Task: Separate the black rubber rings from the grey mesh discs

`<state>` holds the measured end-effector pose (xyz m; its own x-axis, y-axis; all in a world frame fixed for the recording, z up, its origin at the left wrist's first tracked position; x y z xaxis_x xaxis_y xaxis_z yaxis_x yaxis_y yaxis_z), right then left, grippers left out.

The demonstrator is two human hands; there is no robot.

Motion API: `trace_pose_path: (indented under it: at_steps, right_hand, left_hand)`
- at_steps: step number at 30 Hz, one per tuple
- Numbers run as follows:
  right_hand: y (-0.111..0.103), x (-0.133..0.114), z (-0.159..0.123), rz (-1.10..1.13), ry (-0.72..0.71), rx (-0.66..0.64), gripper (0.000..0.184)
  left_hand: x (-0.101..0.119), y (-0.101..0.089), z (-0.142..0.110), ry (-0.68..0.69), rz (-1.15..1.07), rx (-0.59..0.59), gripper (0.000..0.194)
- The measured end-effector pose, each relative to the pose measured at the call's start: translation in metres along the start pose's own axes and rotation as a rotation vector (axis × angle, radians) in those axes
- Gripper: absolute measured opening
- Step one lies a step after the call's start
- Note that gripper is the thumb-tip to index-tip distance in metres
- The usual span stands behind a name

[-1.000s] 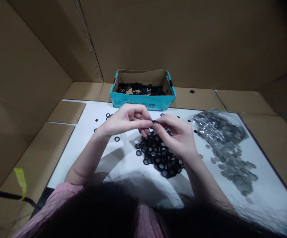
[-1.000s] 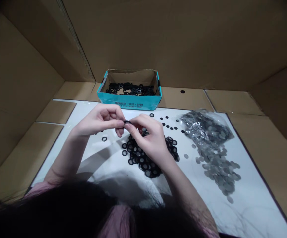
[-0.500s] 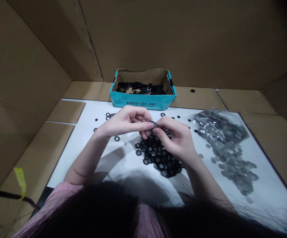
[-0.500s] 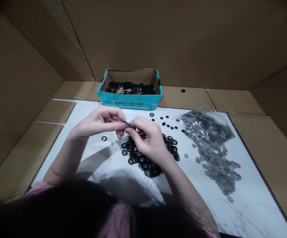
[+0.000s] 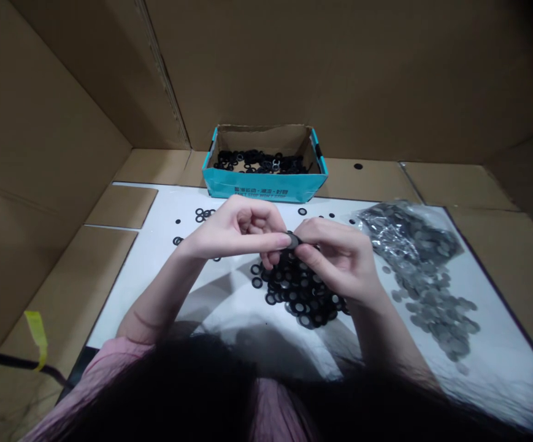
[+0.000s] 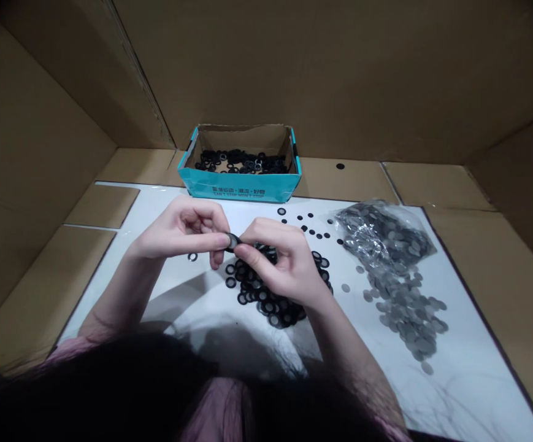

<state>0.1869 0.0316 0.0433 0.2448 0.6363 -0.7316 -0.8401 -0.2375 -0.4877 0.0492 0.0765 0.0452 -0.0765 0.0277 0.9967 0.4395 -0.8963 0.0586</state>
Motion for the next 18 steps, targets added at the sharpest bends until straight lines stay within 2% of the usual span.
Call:
trace_pose_path:
  at_steps: [9,18]
  right_hand:
    - [-0.0018,-0.0054,-0.0022,-0.038,0.009,-0.032,0.014]
    - [-0.0044,-0.0083,-0.0043,-0.042,-0.016,-0.027,0.012]
  left_hand:
    - [0.0040,0.0045,-0.0017,0.026,-0.015,0.060,0.018]
    - [0.0044,0.0080,-0.0028,0.007,0.017,0.001,0.020]
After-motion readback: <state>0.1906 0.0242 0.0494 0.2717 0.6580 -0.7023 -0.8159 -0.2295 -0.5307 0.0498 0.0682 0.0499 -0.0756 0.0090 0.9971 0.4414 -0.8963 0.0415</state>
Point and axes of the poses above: each hand's wrist, its own z-axis towards the middle knuckle, its own y-axis out of the palm, x = y × z, the point moved 5 cm from there along z, towards the middle knuckle, and after that the axes turned 12 degrees about -x, right-handed, at the moved point
